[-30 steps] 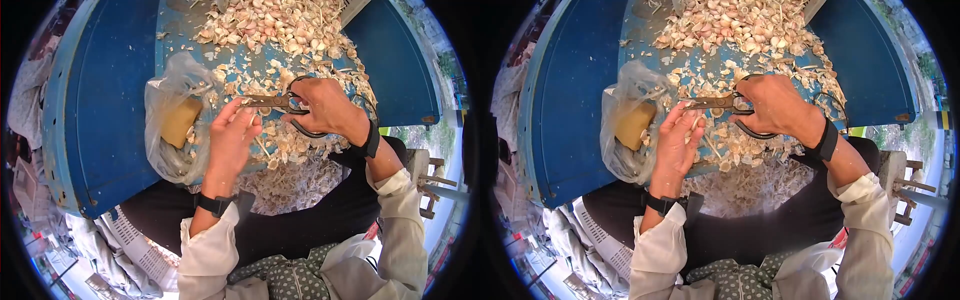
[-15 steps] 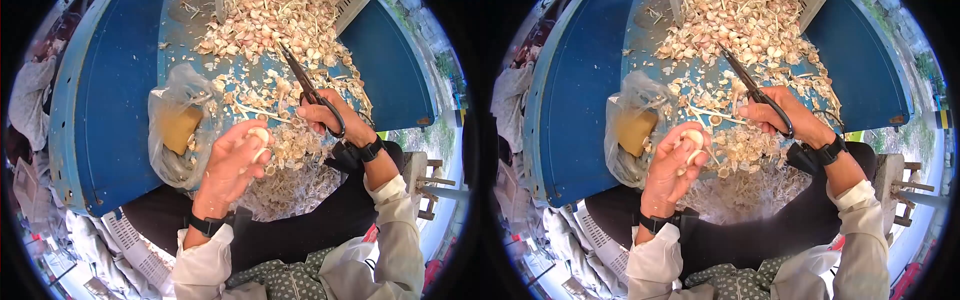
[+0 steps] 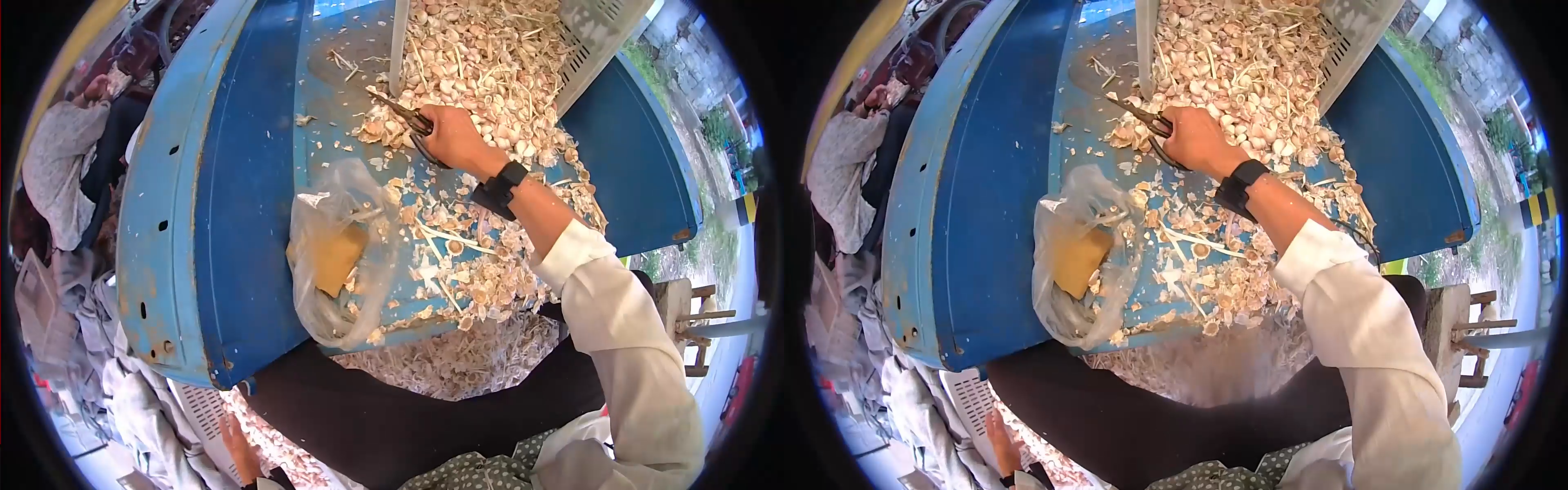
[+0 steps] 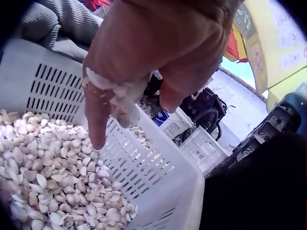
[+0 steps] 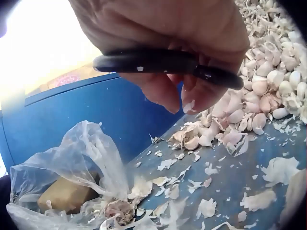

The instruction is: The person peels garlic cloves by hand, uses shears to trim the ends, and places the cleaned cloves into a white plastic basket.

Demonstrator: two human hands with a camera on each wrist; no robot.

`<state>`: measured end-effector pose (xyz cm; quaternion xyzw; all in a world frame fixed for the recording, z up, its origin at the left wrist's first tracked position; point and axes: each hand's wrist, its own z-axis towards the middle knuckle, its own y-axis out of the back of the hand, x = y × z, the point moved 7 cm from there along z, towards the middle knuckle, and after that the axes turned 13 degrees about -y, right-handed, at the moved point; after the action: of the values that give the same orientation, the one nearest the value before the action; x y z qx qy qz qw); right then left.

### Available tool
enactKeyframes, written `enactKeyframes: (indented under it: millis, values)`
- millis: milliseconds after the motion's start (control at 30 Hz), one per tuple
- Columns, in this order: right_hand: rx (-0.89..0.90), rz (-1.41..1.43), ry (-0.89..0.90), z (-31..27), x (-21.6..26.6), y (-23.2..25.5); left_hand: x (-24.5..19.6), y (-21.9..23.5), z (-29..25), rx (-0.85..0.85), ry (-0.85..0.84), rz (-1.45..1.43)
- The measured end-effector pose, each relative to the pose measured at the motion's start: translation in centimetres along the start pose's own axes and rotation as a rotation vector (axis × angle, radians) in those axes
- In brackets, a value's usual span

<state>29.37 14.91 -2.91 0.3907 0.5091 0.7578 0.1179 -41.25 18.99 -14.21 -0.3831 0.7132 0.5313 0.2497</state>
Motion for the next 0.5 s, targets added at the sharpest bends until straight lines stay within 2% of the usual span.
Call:
enactKeyframes:
  millis: [67,100,133,167,200,267,300,333,400,433,467,500]
  values:
    - [0.025,-0.014,-0.006,0.3,0.6,-1.3,1.3,0.0,1.2,-0.087,-0.116,-0.063]
    - [0.019,-0.054,0.016,0.4,0.5,-2.3,0.7,-0.1,0.8,-0.09,-0.11,-0.063]
    - [0.012,-0.093,0.035,0.4,0.5,-3.0,-1.9,-1.1,-0.2,-0.017,-0.216,-0.097]
    - [0.069,-0.089,-0.048,0.3,0.4,-2.9,-4.8,-2.2,-1.6,0.057,-0.322,-0.129]
    - [0.077,-0.088,-0.048,0.0,0.4,-3.1,-7.4,-2.8,-3.5,0.055,-0.315,-0.125]
    - [0.099,-0.006,-0.042,-0.3,-0.4,-2.5,-14.9,-4.4,-7.8,0.045,-0.553,-0.088]
    - [0.123,0.084,-0.042,-0.4,-1.8,-2.7,-17.9,-5.1,-9.6,0.099,-0.8,-0.08]
    - [0.121,0.086,-0.04,-0.9,-2.0,-1.9,-20.4,-6.4,-11.3,0.14,-0.88,-0.21]
    - [0.507,0.8,-0.3,-3.5,-2.2,-0.9,-26.6,-9.6,-14.6,0.31,-0.823,-0.229]
    - [0.651,0.801,-0.383,-4.8,-1.6,0.3,-29.5,-11.4,-15.7,0.47,-0.951,-0.177]
    - [0.852,0.747,-0.326,-6.0,-1.3,0.7,-31.8,-13.3,-16.7,0.626,-1.073,-0.121]
    - [0.964,0.656,-0.245,-7.1,-0.6,1.9,-33.4,-15.5,-17.1,0.809,-1.06,-0.112]
